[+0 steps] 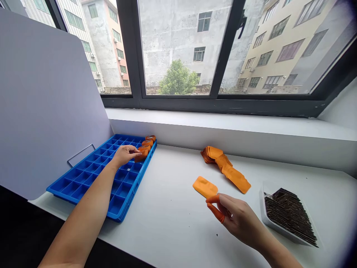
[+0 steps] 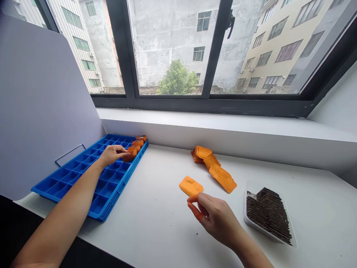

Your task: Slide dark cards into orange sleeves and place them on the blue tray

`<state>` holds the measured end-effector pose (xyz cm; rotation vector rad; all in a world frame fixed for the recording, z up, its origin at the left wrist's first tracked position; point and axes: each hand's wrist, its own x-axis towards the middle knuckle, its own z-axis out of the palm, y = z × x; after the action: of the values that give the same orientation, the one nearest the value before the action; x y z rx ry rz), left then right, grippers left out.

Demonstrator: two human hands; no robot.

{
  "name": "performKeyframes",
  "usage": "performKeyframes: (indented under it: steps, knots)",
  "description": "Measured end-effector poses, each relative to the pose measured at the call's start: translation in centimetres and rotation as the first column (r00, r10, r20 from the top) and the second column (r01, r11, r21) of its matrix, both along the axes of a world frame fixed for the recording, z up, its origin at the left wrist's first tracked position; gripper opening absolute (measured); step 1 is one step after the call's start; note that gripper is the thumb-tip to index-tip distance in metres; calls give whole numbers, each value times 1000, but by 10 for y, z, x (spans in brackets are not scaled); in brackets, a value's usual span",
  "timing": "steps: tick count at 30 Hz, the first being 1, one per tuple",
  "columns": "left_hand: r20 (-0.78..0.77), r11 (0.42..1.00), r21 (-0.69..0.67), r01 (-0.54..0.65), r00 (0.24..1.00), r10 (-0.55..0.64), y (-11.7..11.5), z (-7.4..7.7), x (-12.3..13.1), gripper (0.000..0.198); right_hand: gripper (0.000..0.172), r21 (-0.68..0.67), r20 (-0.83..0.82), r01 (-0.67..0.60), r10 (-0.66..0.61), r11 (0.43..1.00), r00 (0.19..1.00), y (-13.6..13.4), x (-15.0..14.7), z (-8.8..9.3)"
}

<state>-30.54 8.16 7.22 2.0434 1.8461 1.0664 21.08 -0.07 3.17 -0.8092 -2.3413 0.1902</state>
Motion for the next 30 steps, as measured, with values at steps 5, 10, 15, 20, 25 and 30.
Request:
performKeyframes:
  steps: [5,10,15,20,25,30]
  knots:
    - [-91,999,-24,-23,996,20,-1,0,-1,32,13,-24,15,4,-4,1000,1000,0,1,-3]
    - [-178,997,-64,-47,983,35,-3,2,1,29,14,-42,36,17,-15,999,999,1,2,-4]
    - [-201,992,-107,-60,979,37,-6,2,5,30,16,-36,22,55,-54,998,998,3,2,-4]
    - [-259,990,-109,-91,964,60,-8,3,9,26,21,-40,36,147,-146,988,989,7,5,-7]
    - [-295,985,-103,-142,950,106,-7,2,8,28,27,-43,118,256,-249,966,961,13,10,-11]
    - [-290,977,-82,-197,943,166,-7,-2,8,26,36,26,157,283,-283,959,946,22,15,-18]
